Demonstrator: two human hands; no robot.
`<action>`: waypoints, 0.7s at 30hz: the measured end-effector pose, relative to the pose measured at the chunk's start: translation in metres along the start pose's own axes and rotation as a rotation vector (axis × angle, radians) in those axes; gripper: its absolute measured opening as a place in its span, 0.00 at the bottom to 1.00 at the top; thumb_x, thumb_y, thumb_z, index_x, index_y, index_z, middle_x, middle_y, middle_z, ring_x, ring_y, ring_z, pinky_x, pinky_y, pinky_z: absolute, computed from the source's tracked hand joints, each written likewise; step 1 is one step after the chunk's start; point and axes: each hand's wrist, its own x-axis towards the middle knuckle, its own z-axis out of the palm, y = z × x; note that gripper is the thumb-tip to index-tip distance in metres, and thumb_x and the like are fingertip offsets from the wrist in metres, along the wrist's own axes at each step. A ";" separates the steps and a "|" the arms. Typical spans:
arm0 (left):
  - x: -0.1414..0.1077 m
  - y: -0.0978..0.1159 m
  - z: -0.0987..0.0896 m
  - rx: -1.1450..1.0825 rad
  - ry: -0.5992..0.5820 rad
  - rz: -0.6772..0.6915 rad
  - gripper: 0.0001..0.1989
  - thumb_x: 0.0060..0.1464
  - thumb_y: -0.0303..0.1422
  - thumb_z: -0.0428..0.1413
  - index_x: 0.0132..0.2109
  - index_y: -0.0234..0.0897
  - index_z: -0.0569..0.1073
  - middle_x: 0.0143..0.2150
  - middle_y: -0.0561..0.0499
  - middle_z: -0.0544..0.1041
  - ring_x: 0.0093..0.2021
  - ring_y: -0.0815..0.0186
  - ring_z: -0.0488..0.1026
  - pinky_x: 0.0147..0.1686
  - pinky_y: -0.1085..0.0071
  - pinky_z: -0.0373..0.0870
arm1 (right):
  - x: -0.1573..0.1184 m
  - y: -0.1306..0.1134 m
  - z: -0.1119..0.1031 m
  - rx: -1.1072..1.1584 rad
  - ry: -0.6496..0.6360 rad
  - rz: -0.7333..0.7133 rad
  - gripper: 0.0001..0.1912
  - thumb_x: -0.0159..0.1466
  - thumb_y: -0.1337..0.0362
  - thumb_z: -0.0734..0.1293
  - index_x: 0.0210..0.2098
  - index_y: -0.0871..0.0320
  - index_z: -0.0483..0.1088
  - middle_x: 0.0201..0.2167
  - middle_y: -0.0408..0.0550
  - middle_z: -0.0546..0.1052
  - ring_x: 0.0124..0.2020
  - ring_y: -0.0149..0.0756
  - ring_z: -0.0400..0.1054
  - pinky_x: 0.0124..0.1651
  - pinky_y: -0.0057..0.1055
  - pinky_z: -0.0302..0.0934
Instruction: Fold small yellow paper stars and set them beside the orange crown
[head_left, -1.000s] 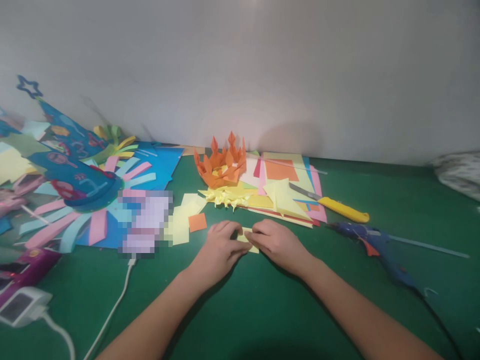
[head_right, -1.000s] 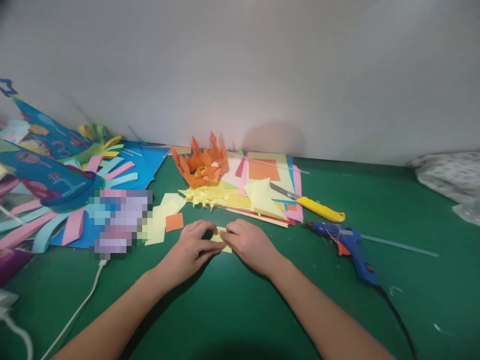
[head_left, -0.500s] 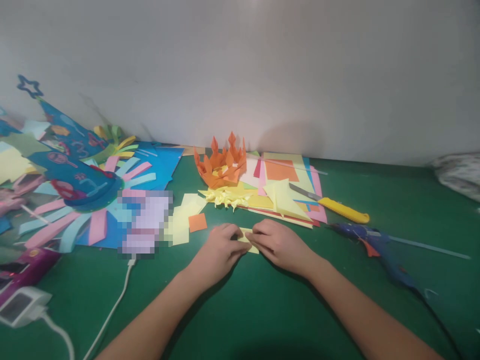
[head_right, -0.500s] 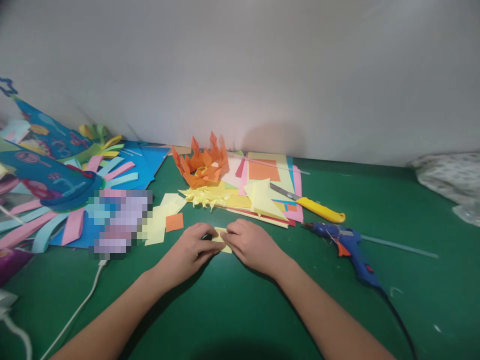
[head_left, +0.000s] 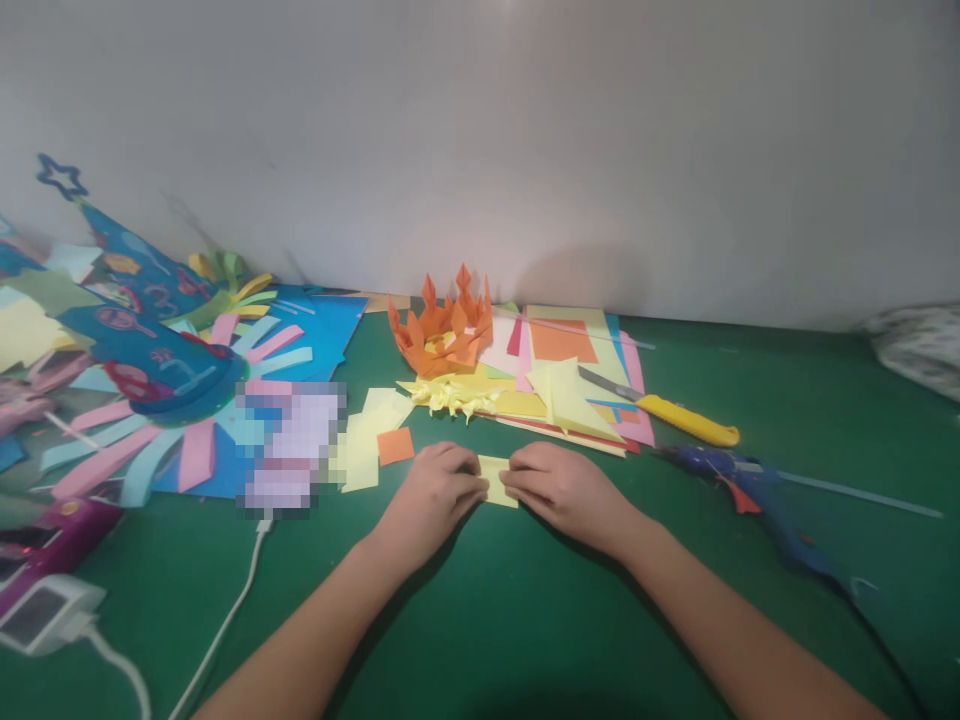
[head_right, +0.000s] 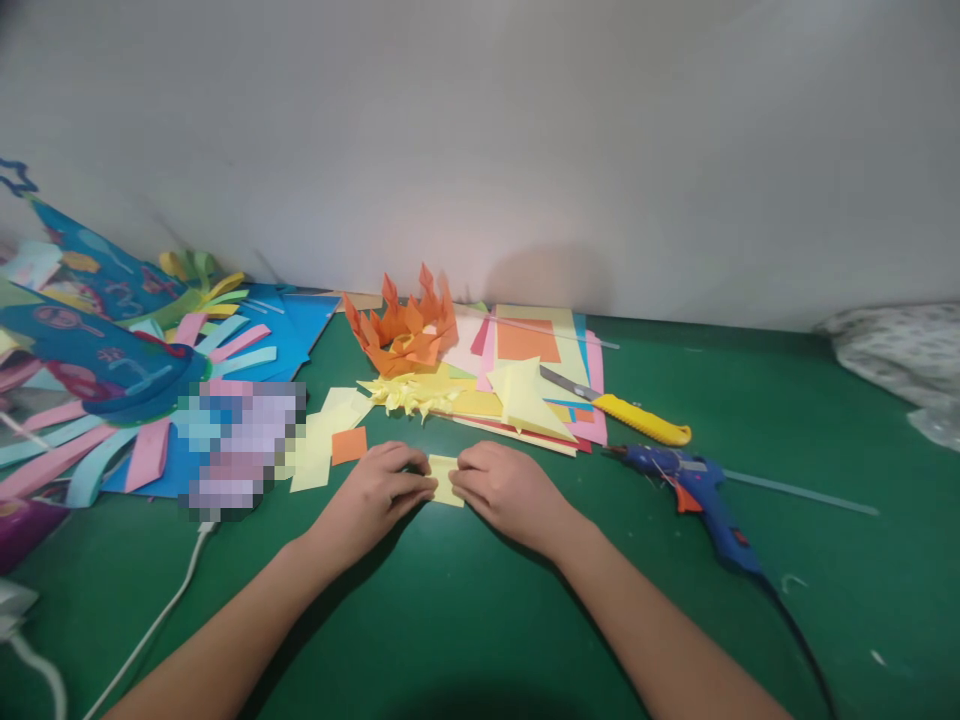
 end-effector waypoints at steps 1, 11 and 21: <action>0.000 0.000 -0.001 0.002 0.000 0.002 0.09 0.57 0.30 0.52 0.33 0.37 0.77 0.35 0.49 0.74 0.37 0.65 0.67 0.38 0.66 0.63 | 0.000 0.000 0.000 0.000 -0.004 0.000 0.14 0.67 0.65 0.57 0.35 0.58 0.74 0.30 0.50 0.74 0.34 0.35 0.66 0.35 0.30 0.58; -0.001 -0.002 -0.001 0.001 0.025 0.039 0.09 0.57 0.30 0.52 0.34 0.38 0.77 0.40 0.47 0.74 0.41 0.63 0.68 0.41 0.63 0.66 | 0.000 0.001 -0.001 0.022 0.002 0.006 0.11 0.66 0.65 0.59 0.35 0.58 0.74 0.31 0.50 0.73 0.34 0.35 0.64 0.35 0.31 0.58; -0.001 -0.002 0.000 -0.027 0.025 0.043 0.09 0.57 0.29 0.52 0.32 0.36 0.77 0.40 0.46 0.76 0.40 0.63 0.71 0.41 0.64 0.67 | -0.004 0.009 0.002 0.033 0.041 -0.029 0.10 0.66 0.65 0.59 0.38 0.58 0.72 0.33 0.50 0.74 0.35 0.36 0.65 0.37 0.32 0.59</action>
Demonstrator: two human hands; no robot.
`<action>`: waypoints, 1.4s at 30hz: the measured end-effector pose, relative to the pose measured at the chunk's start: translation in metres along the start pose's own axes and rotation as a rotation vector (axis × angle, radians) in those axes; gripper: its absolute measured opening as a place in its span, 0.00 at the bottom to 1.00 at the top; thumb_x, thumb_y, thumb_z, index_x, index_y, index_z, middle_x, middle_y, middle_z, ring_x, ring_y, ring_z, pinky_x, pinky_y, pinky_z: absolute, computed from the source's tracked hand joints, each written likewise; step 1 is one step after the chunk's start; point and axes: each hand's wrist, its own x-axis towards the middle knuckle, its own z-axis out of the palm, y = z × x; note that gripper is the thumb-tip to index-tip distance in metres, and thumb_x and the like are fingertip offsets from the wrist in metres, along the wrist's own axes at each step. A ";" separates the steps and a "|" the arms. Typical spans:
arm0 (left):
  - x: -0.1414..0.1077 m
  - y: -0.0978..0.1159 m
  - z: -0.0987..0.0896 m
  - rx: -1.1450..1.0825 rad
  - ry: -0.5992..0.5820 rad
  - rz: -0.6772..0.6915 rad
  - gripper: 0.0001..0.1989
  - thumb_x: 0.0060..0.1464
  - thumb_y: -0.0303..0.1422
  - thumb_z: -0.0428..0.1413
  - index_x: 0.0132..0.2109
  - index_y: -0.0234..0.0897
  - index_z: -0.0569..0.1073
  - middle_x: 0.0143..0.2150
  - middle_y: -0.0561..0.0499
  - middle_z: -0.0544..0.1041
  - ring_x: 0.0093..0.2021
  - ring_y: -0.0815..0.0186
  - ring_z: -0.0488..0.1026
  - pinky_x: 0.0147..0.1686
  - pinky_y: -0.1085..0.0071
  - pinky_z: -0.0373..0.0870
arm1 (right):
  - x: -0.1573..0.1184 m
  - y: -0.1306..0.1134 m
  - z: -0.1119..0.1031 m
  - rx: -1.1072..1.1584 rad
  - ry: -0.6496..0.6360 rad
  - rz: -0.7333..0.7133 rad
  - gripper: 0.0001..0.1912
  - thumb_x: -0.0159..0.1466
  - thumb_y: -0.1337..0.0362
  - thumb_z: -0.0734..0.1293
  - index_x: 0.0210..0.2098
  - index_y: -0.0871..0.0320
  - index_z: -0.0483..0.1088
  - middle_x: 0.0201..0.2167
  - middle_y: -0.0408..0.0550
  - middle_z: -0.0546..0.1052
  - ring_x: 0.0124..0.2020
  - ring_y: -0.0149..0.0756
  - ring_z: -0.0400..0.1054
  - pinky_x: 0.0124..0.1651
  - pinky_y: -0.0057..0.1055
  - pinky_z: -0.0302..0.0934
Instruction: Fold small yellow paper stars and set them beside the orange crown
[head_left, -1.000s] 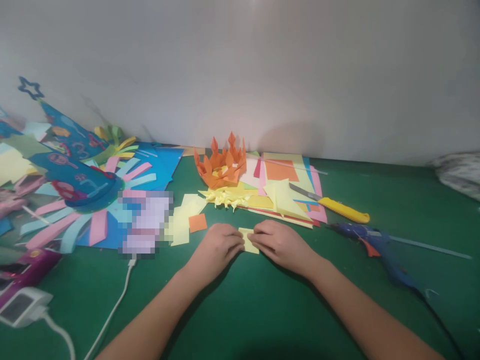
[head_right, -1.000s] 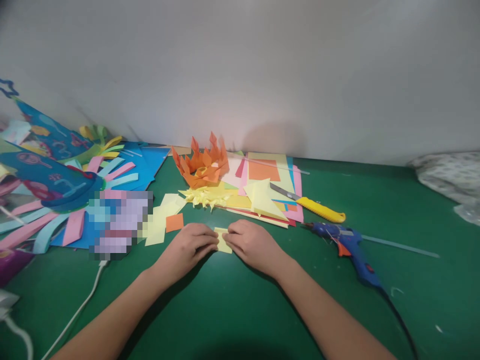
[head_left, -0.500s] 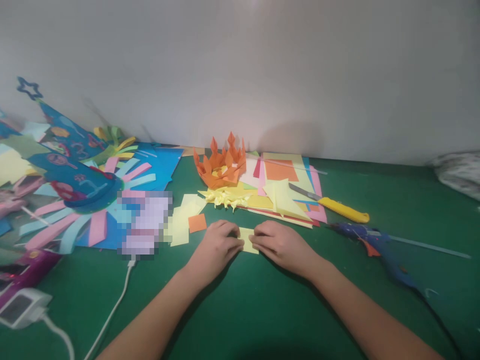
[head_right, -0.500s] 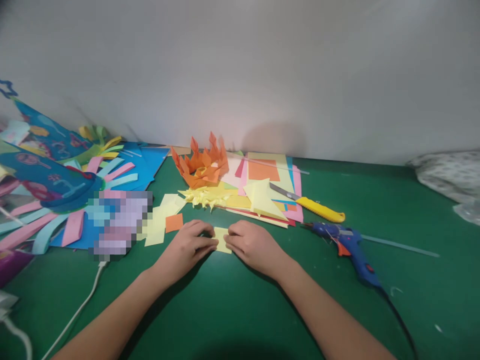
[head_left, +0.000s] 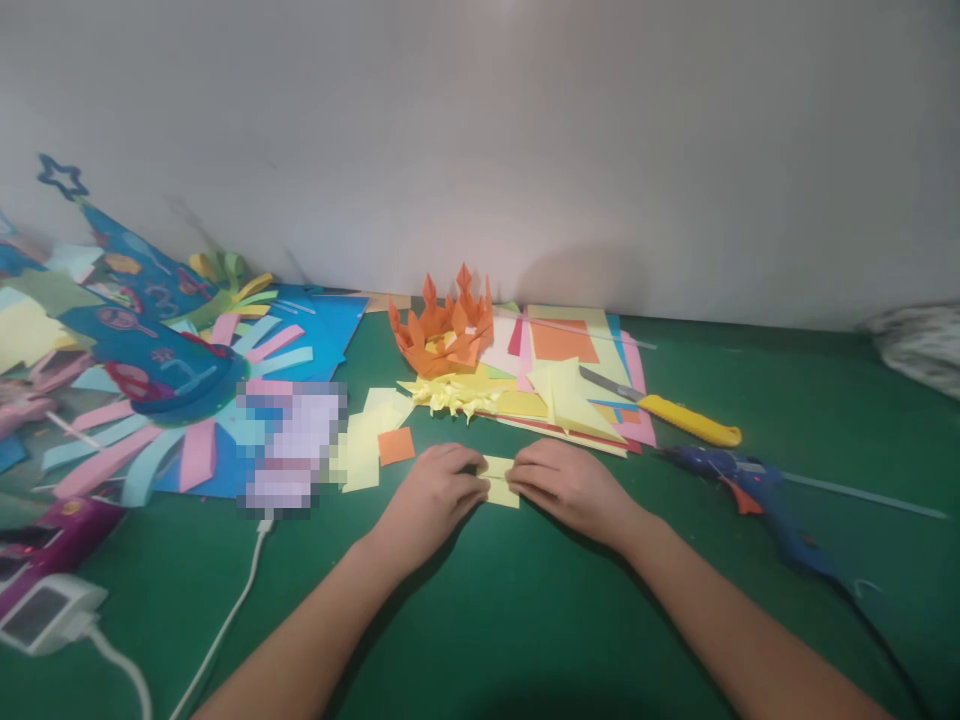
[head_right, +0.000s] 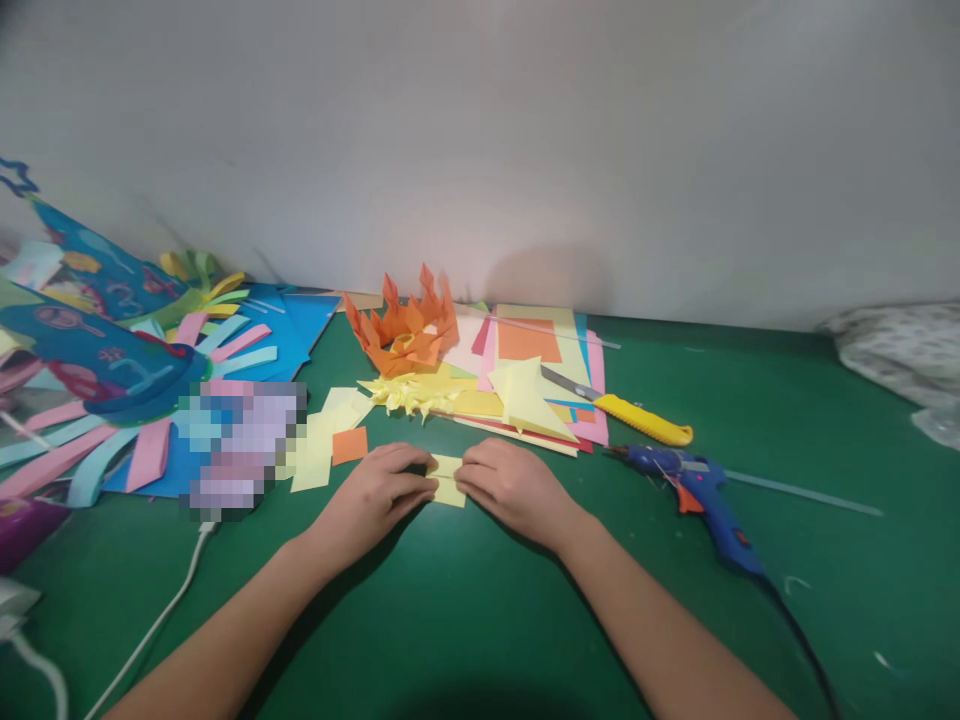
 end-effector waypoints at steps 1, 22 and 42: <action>0.000 0.000 0.000 -0.003 -0.002 -0.003 0.09 0.57 0.29 0.52 0.32 0.36 0.76 0.40 0.46 0.76 0.40 0.63 0.71 0.40 0.64 0.67 | 0.000 0.000 0.001 -0.016 0.000 -0.002 0.10 0.66 0.65 0.59 0.37 0.58 0.72 0.33 0.50 0.74 0.34 0.36 0.64 0.37 0.32 0.59; -0.001 0.001 -0.001 0.002 0.027 0.013 0.08 0.56 0.26 0.52 0.32 0.35 0.76 0.55 0.42 0.70 0.51 0.57 0.69 0.47 0.57 0.68 | 0.001 0.001 0.005 -0.141 0.174 -0.027 0.12 0.65 0.68 0.60 0.48 0.60 0.68 0.38 0.52 0.78 0.38 0.37 0.72 0.40 0.34 0.68; -0.002 0.000 0.002 -0.019 0.021 -0.039 0.08 0.55 0.26 0.53 0.31 0.36 0.76 0.61 0.41 0.62 0.58 0.54 0.63 0.52 0.54 0.66 | 0.013 -0.005 0.015 0.021 0.178 0.301 0.07 0.65 0.66 0.61 0.31 0.58 0.69 0.29 0.47 0.75 0.33 0.36 0.67 0.37 0.32 0.60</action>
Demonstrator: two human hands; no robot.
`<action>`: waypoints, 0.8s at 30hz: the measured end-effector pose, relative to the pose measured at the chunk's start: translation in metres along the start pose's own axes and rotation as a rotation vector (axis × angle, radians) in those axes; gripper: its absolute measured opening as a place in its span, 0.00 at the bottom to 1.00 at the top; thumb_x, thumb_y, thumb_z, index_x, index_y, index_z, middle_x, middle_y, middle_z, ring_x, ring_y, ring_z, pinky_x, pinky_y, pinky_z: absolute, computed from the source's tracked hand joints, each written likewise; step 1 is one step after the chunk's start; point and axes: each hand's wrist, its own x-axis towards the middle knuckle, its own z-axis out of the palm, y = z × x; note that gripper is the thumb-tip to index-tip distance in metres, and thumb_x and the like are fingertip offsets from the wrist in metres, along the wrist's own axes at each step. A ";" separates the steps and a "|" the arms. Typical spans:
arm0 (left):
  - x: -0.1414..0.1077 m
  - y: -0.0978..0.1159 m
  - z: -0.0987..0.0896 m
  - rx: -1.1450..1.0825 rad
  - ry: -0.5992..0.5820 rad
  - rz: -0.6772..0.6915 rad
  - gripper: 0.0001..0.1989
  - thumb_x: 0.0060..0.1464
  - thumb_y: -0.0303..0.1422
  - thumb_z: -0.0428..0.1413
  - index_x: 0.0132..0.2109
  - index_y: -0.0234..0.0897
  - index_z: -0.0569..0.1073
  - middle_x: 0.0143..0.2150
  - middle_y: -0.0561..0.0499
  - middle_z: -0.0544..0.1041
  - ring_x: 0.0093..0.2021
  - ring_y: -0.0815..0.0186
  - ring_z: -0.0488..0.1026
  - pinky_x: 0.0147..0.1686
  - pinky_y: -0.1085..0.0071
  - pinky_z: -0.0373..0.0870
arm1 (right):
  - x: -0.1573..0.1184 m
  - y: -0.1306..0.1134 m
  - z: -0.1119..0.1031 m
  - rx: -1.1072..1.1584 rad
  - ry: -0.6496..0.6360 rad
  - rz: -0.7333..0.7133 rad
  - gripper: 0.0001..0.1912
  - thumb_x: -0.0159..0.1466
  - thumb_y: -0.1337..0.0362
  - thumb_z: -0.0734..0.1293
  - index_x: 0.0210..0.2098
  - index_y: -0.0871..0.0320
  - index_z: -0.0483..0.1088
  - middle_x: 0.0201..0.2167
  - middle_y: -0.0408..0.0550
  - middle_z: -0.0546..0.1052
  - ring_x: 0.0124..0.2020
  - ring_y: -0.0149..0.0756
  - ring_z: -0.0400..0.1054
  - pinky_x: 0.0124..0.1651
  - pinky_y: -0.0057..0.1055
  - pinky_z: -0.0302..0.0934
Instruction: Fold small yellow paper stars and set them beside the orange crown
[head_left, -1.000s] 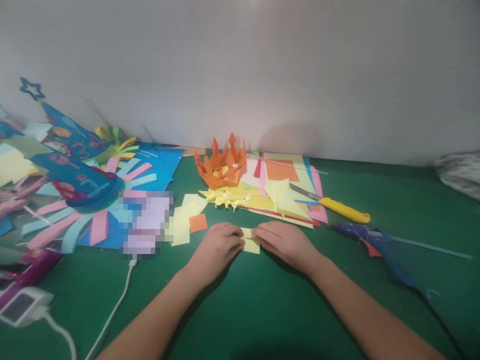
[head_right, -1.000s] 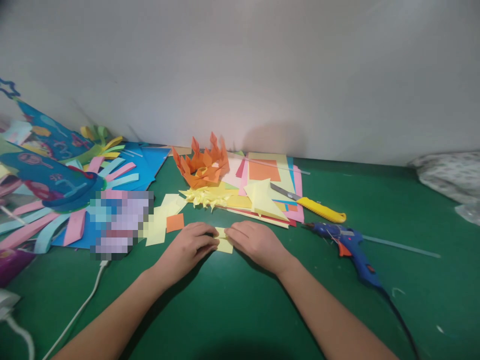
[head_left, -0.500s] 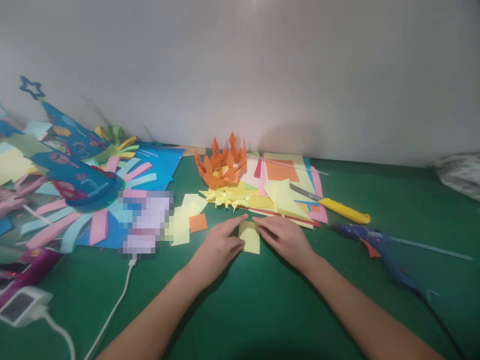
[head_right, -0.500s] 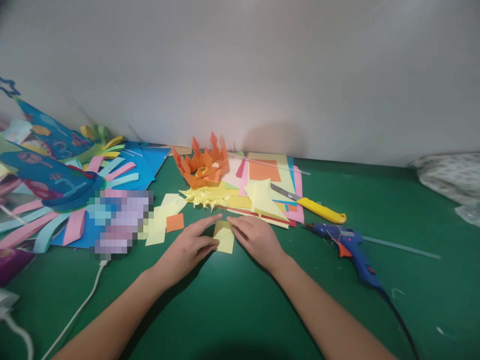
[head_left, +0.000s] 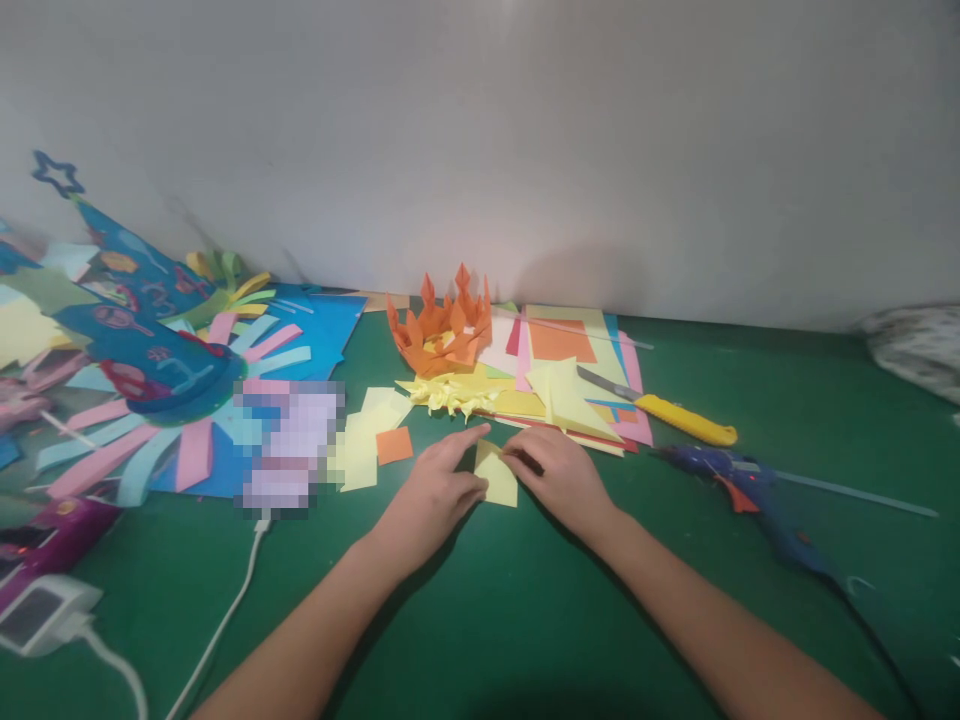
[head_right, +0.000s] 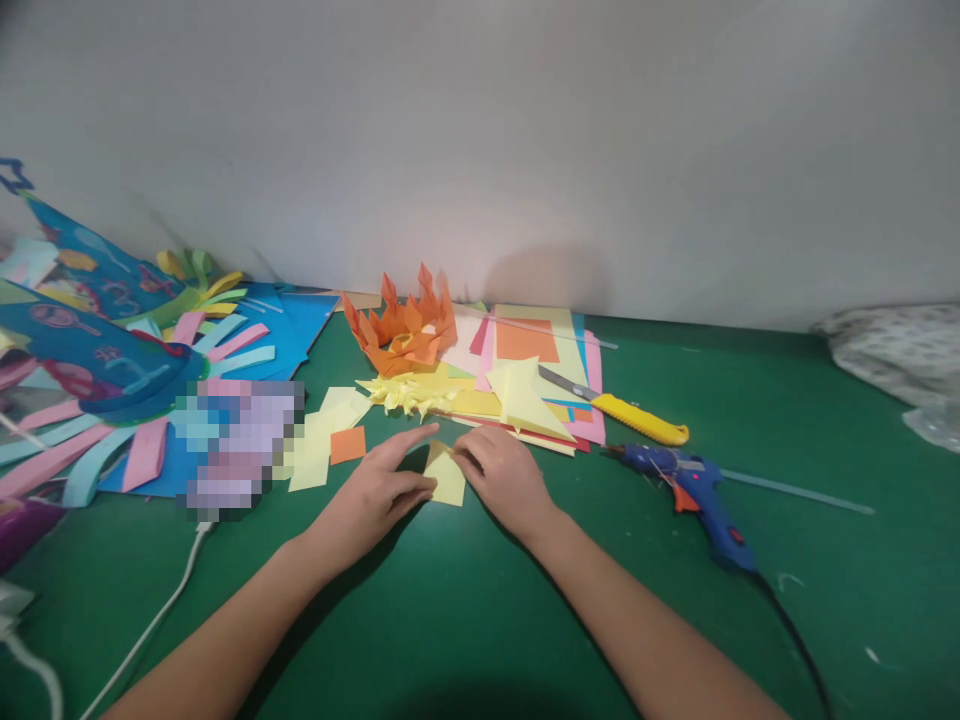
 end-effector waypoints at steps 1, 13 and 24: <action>0.000 0.000 0.000 0.003 0.000 0.001 0.08 0.55 0.26 0.53 0.31 0.35 0.76 0.61 0.41 0.62 0.58 0.54 0.63 0.51 0.55 0.66 | -0.001 0.000 -0.001 -0.007 -0.004 -0.037 0.08 0.65 0.66 0.61 0.31 0.58 0.69 0.29 0.48 0.75 0.33 0.36 0.66 0.37 0.32 0.59; 0.003 0.005 -0.003 0.012 -0.033 0.041 0.10 0.57 0.25 0.51 0.31 0.34 0.74 0.44 0.45 0.74 0.43 0.62 0.72 0.41 0.64 0.70 | -0.005 0.002 0.001 -0.280 -0.041 -0.292 0.15 0.66 0.70 0.56 0.25 0.59 0.66 0.25 0.48 0.68 0.29 0.36 0.57 0.33 0.30 0.53; 0.004 0.005 -0.003 -0.028 -0.045 0.039 0.11 0.58 0.25 0.49 0.32 0.34 0.75 0.41 0.46 0.76 0.41 0.64 0.73 0.41 0.66 0.71 | -0.001 0.003 -0.006 -0.039 -0.085 -0.203 0.13 0.67 0.67 0.57 0.30 0.59 0.69 0.29 0.50 0.72 0.33 0.36 0.63 0.36 0.31 0.58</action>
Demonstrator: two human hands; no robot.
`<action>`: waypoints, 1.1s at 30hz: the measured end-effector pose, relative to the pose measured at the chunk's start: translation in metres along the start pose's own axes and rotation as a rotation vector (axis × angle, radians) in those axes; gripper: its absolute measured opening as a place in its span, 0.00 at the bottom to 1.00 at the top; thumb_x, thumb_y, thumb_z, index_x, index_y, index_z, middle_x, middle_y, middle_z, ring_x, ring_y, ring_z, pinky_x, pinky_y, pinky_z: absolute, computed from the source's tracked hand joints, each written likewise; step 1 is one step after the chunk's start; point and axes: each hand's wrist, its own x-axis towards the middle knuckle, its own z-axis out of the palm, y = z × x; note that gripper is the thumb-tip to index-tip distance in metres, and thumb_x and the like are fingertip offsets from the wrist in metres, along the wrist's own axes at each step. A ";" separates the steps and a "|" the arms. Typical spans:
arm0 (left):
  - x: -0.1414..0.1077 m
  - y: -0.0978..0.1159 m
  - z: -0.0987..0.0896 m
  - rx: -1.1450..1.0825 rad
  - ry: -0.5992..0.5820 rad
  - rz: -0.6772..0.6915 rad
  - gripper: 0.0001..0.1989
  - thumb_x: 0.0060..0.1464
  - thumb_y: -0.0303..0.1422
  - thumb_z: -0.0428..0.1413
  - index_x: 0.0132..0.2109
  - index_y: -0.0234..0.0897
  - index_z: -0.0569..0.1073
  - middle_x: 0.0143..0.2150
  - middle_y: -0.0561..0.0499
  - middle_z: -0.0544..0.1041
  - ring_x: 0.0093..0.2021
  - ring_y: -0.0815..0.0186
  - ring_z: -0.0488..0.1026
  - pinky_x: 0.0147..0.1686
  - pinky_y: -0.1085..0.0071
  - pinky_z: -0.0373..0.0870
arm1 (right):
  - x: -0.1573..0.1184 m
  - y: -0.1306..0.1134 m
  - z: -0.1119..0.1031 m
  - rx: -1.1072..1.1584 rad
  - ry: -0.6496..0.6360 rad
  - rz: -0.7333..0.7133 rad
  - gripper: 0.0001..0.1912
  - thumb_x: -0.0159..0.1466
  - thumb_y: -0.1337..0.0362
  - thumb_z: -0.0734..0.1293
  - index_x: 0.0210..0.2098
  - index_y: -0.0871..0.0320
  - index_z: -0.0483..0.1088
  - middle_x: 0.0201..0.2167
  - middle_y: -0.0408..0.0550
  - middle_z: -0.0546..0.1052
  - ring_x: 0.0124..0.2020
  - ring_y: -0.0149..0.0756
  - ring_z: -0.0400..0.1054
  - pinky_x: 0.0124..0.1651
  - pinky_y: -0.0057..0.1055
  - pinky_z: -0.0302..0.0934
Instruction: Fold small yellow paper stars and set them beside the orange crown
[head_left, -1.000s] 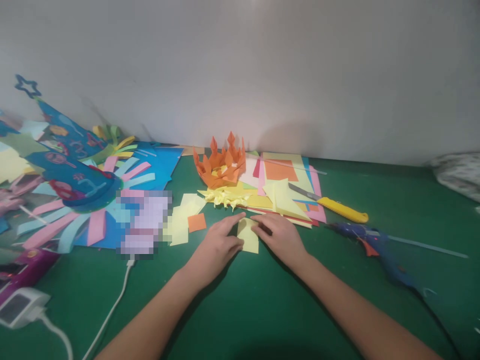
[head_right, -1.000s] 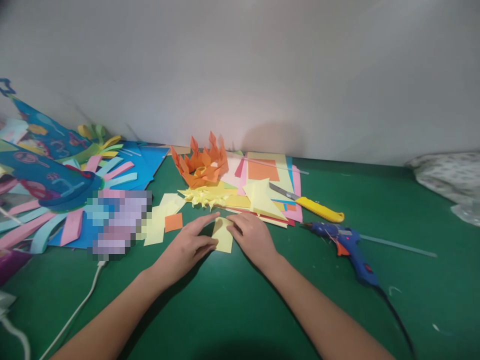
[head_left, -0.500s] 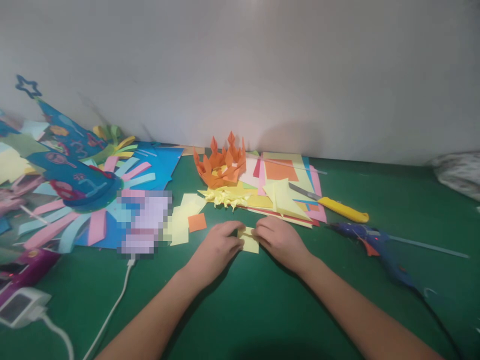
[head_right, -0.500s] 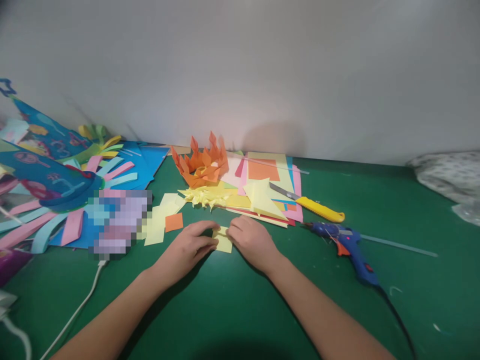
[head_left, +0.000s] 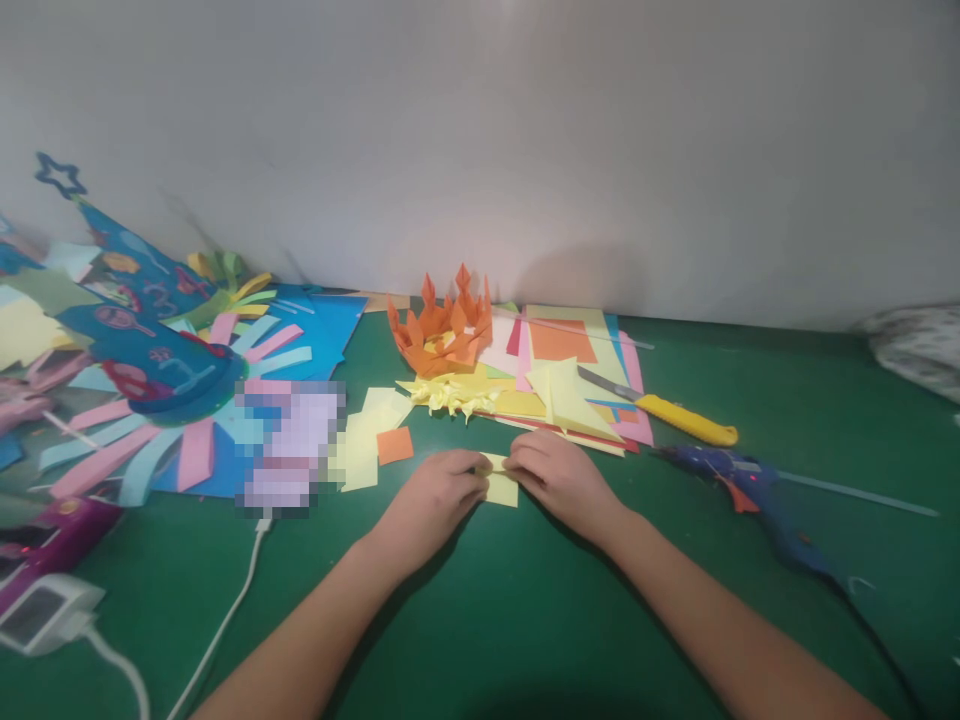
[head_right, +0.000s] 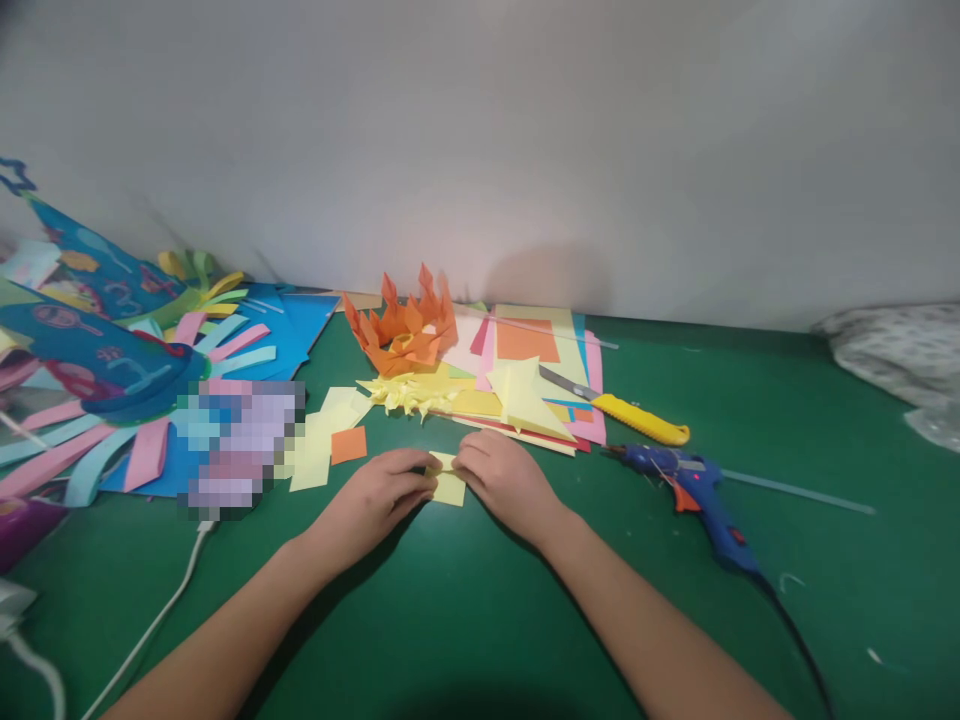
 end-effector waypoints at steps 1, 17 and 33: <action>0.000 0.000 0.000 -0.002 0.000 -0.001 0.10 0.58 0.25 0.49 0.32 0.34 0.75 0.41 0.46 0.76 0.40 0.64 0.73 0.41 0.67 0.71 | 0.000 0.001 -0.002 0.039 -0.010 -0.011 0.12 0.67 0.66 0.58 0.32 0.59 0.70 0.30 0.49 0.73 0.34 0.36 0.64 0.37 0.31 0.59; 0.000 0.001 0.000 -0.061 -0.039 -0.039 0.09 0.58 0.25 0.50 0.35 0.33 0.75 0.38 0.47 0.77 0.39 0.65 0.73 0.41 0.69 0.71 | -0.005 0.005 -0.010 0.101 -0.119 -0.072 0.11 0.66 0.64 0.60 0.36 0.58 0.73 0.34 0.50 0.74 0.36 0.35 0.66 0.38 0.31 0.60; -0.001 0.003 0.000 0.055 -0.069 -0.010 0.10 0.60 0.27 0.48 0.37 0.34 0.74 0.38 0.47 0.75 0.40 0.64 0.71 0.41 0.67 0.69 | -0.006 0.001 -0.010 0.025 -0.141 -0.113 0.13 0.67 0.63 0.58 0.36 0.59 0.74 0.32 0.51 0.74 0.33 0.35 0.66 0.35 0.32 0.60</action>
